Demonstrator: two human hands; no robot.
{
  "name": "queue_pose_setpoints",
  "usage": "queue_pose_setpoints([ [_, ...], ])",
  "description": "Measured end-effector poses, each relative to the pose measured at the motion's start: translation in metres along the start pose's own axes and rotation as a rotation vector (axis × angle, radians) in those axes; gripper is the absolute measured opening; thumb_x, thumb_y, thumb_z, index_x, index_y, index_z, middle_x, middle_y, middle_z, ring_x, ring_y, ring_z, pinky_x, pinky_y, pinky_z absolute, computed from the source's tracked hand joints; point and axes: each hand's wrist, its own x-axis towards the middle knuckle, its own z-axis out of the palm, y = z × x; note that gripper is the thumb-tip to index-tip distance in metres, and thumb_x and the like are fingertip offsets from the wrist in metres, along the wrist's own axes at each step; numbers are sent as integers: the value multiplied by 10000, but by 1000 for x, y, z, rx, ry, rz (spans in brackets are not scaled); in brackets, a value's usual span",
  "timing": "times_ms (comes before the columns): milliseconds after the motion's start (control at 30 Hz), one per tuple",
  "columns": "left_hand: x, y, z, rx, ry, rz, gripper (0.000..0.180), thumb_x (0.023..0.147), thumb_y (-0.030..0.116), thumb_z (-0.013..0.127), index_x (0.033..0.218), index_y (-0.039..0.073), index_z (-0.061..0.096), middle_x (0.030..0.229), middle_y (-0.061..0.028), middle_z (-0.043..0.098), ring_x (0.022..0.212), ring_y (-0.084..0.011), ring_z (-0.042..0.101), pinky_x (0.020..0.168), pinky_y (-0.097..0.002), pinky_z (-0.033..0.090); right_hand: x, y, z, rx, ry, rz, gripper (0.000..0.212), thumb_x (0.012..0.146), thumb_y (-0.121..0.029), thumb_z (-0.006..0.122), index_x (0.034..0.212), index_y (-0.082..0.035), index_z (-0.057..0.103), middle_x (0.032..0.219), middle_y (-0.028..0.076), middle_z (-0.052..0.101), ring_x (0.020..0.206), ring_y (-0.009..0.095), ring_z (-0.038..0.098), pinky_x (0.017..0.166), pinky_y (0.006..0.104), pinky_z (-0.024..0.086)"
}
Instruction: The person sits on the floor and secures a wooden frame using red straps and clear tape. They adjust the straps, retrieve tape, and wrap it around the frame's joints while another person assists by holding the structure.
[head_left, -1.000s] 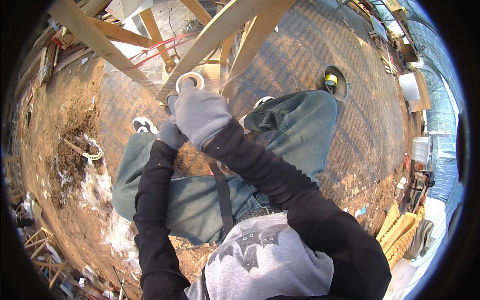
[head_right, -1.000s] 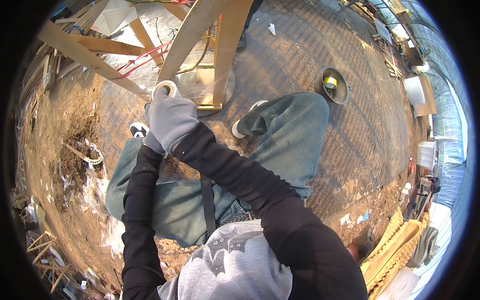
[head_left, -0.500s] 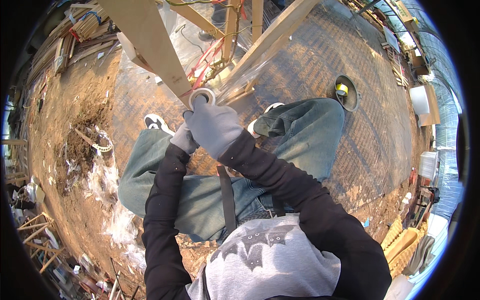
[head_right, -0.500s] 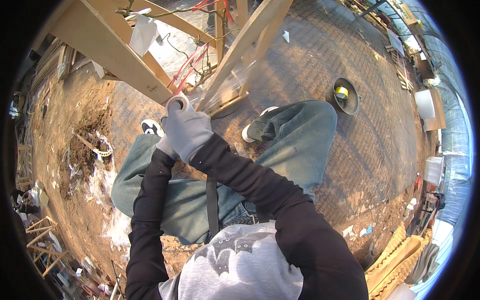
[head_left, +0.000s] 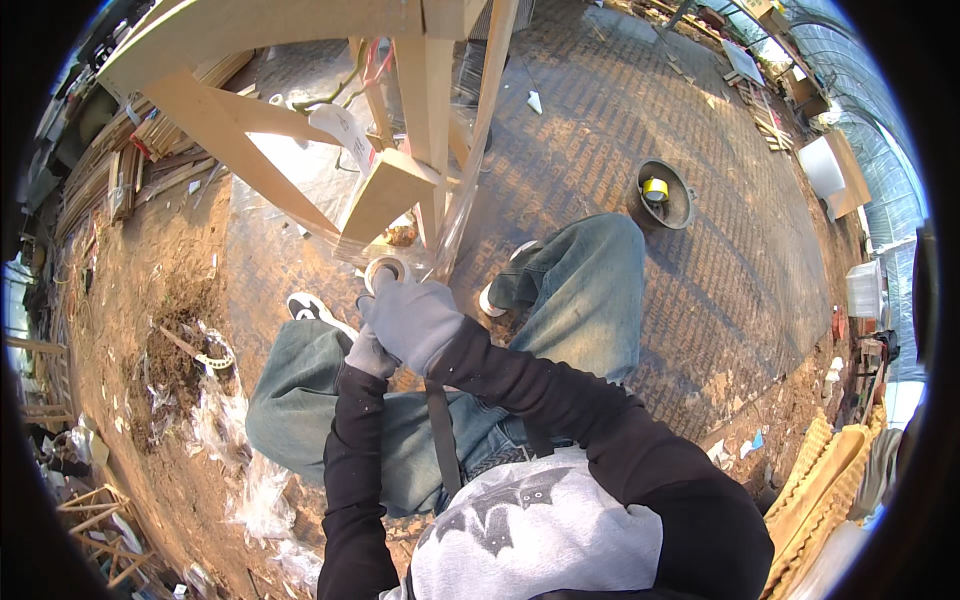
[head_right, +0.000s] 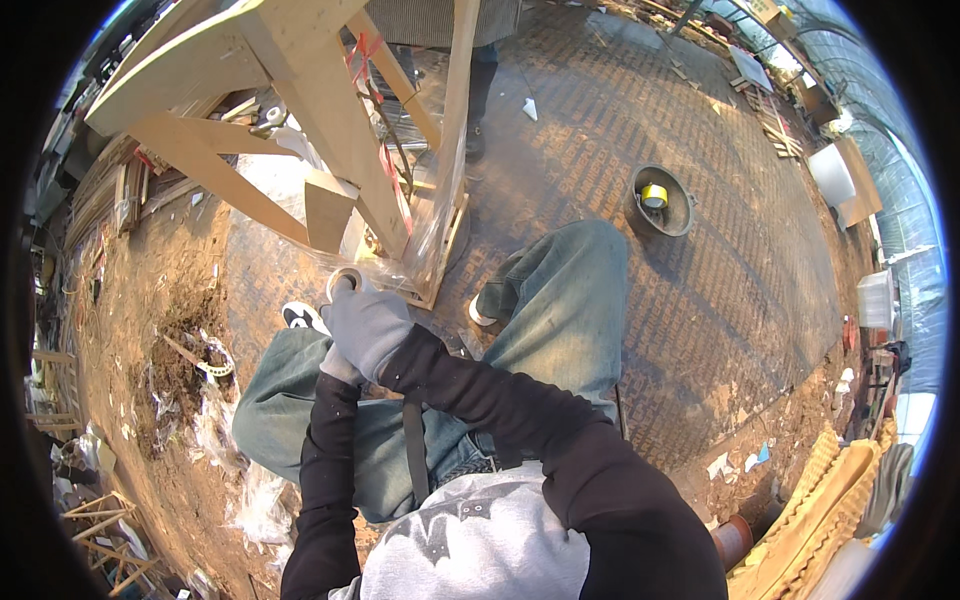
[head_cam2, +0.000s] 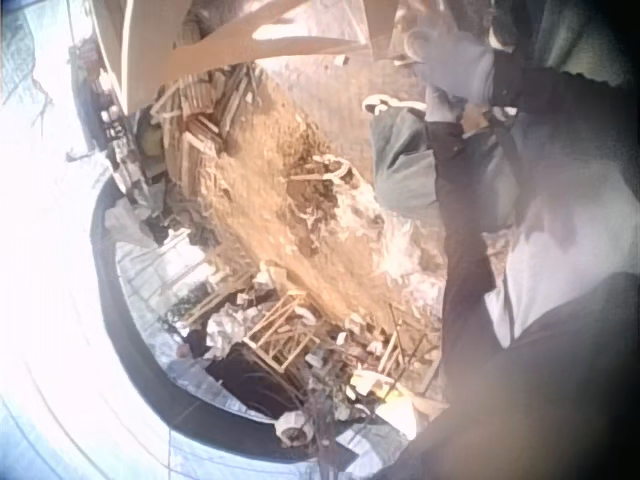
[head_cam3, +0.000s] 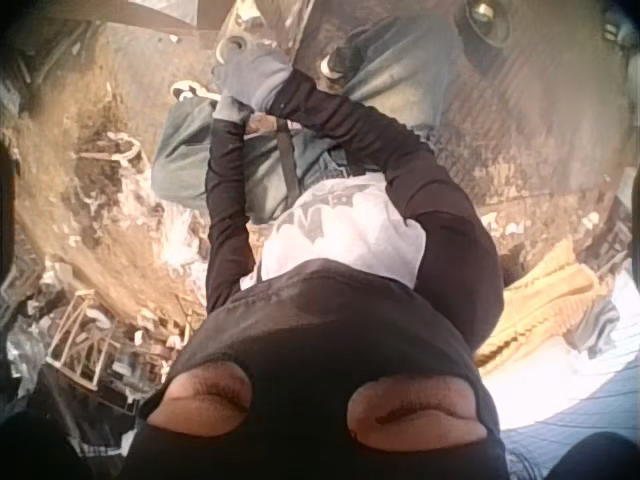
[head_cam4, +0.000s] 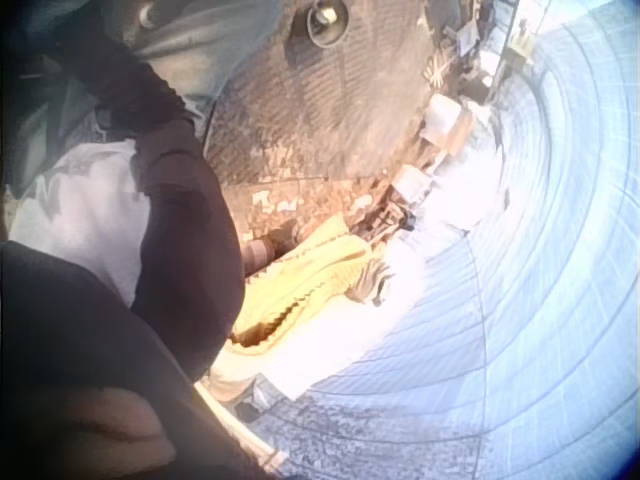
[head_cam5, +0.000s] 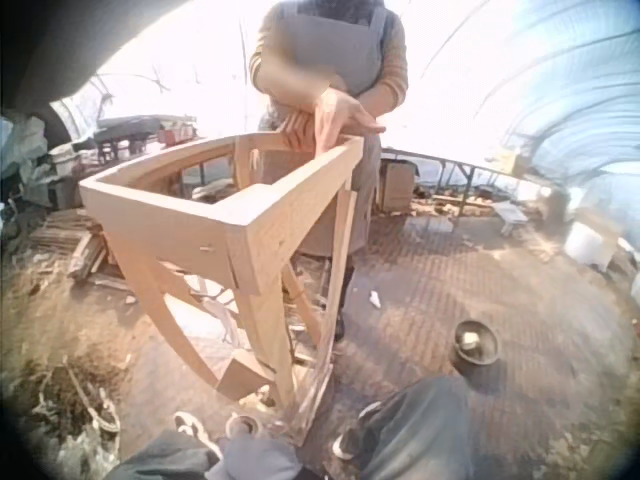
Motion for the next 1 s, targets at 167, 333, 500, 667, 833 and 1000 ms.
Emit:
queue_pose_setpoints([
  [167,3,-10,18,42,-10,109,309,974,333,467,1200,128,510,987,20,587,743,-71,559,583,-209,456,-5,6,-16,-24,63,37,416,911,-369,494,1049,23,514,932,234,646,797,324,671,651,430,512],
  [333,8,-26,34,-88,50,114,252,956,314,493,1114,127,553,819,23,557,559,-49,451,467,-187,353,-3,23,-15,-13,175,-17,451,910,-360,508,965,85,461,655,180,645,647,317,673,536,395,503],
  [500,14,-29,43,-252,51,-47,169,944,177,468,1080,120,549,799,15,555,542,-53,443,463,-189,356,-9,28,-21,15,134,21,420,909,-326,496,1002,82,469,741,208,653,698,327,669,580,414,493],
  [667,26,-30,49,54,77,81,150,932,269,484,928,153,579,693,25,525,482,-54,401,446,-182,328,-13,30,-37,34,5,86,390,930,-332,450,1038,41,488,943,257,645,858,389,645,752,453,486],
  [833,28,-33,45,209,-12,109,201,923,322,492,793,172,520,564,44,412,428,-69,321,436,-207,276,-9,33,-35,64,-35,104,355,935,-335,440,1032,-3,520,973,233,642,914,385,630,794,446,475],
  [1000,14,-24,43,-214,43,-165,337,908,439,517,715,165,479,521,40,344,416,-77,282,452,-233,248,-15,30,-43,-56,-28,-55,352,929,-334,452,1026,-8,541,959,228,647,917,378,632,794,445,480],
])
